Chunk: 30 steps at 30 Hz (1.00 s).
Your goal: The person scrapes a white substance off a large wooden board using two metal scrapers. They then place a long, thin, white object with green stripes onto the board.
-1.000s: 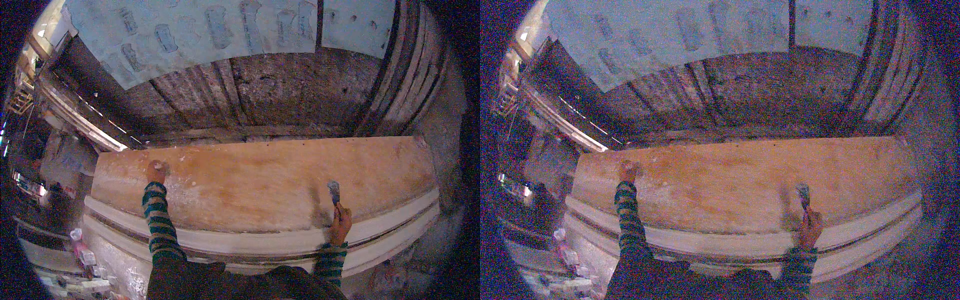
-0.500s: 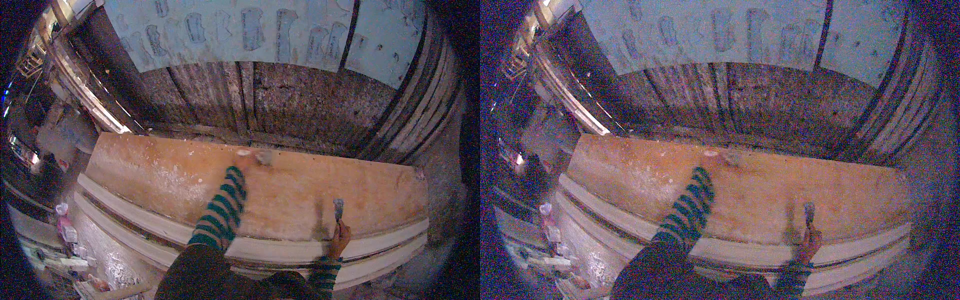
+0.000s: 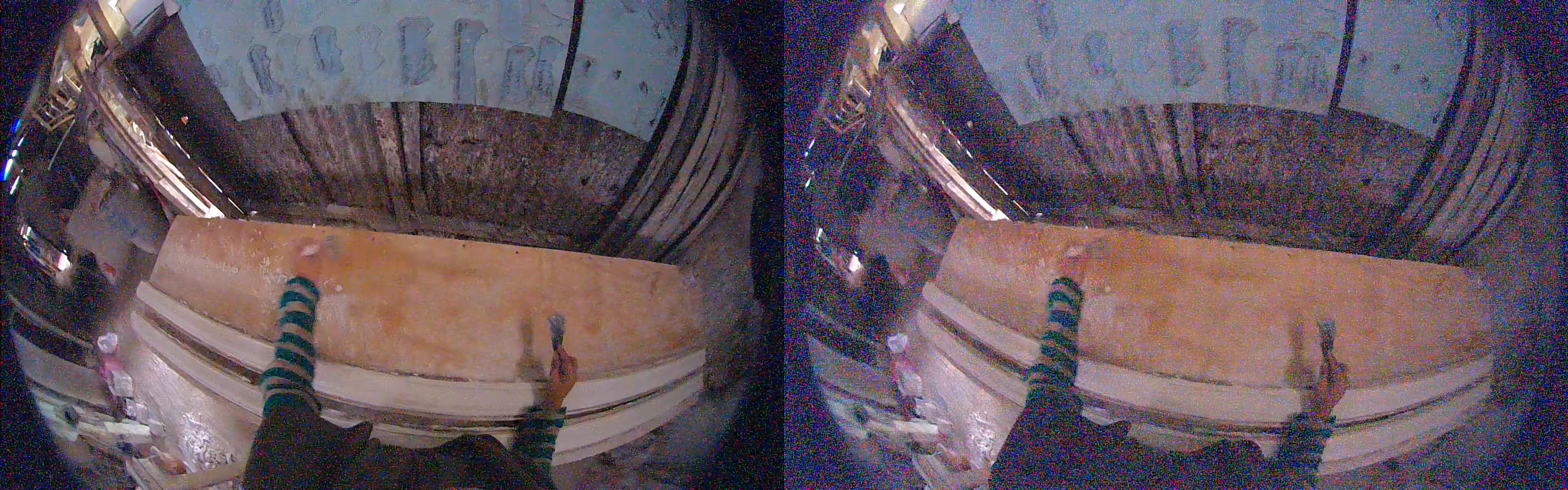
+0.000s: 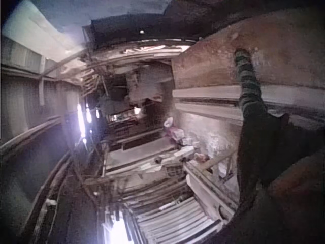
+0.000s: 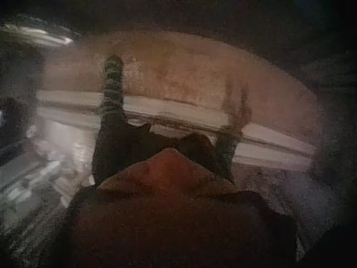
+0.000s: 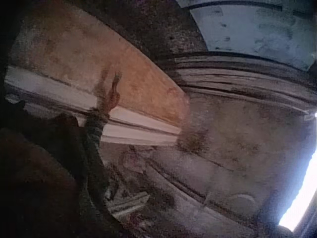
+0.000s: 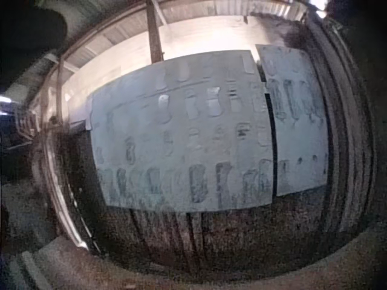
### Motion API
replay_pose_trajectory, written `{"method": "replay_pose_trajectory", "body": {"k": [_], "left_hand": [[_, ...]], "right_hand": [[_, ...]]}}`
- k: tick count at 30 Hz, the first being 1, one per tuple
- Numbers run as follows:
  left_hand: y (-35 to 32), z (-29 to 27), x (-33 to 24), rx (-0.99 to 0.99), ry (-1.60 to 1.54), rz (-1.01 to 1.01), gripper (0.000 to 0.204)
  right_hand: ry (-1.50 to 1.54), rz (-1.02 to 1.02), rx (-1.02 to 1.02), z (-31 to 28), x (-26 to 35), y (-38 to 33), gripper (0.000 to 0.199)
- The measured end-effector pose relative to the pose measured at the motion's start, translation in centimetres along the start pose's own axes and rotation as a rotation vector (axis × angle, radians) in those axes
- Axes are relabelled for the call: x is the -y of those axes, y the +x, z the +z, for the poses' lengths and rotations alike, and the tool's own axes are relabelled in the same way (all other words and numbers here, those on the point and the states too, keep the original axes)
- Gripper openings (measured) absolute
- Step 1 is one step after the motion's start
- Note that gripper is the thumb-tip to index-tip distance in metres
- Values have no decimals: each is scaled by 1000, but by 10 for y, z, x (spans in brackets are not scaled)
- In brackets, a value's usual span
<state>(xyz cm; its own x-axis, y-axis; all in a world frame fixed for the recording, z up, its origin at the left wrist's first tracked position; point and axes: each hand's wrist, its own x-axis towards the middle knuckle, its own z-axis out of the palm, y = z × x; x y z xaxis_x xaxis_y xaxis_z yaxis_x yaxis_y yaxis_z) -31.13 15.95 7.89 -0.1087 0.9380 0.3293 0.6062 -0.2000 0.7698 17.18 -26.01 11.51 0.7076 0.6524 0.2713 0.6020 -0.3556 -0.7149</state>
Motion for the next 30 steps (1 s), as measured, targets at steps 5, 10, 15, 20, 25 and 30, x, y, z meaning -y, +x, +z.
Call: {"method": "replay_pose_trajectory", "body": {"k": [5, 10, 15, 20, 25, 30], "left_hand": [[-101, 135, -147, 394, 166, 78, 22], [-135, 188, -153, 349, -756, -340, 18], [-68, 74, -12, 459, -568, -354, 22], [-11, -99, 90, 121, 525, -59, 26], [-23, -53, 53, 475, 471, -39, 33], [-121, 88, -22, 428, -691, -334, 28]], "right_hand": [[41, -134, -52, 5, -8, 2, 23], [90, -37, -28, 15, -26, 1, 25], [81, -30, -24, 6, -11, 1, 25], [112, -58, -27, 10, -7, 0, 25], [49, -24, -3, -3, -13, 6, 25], [225, -2, 65, 19, 11, 4, 25]]}}
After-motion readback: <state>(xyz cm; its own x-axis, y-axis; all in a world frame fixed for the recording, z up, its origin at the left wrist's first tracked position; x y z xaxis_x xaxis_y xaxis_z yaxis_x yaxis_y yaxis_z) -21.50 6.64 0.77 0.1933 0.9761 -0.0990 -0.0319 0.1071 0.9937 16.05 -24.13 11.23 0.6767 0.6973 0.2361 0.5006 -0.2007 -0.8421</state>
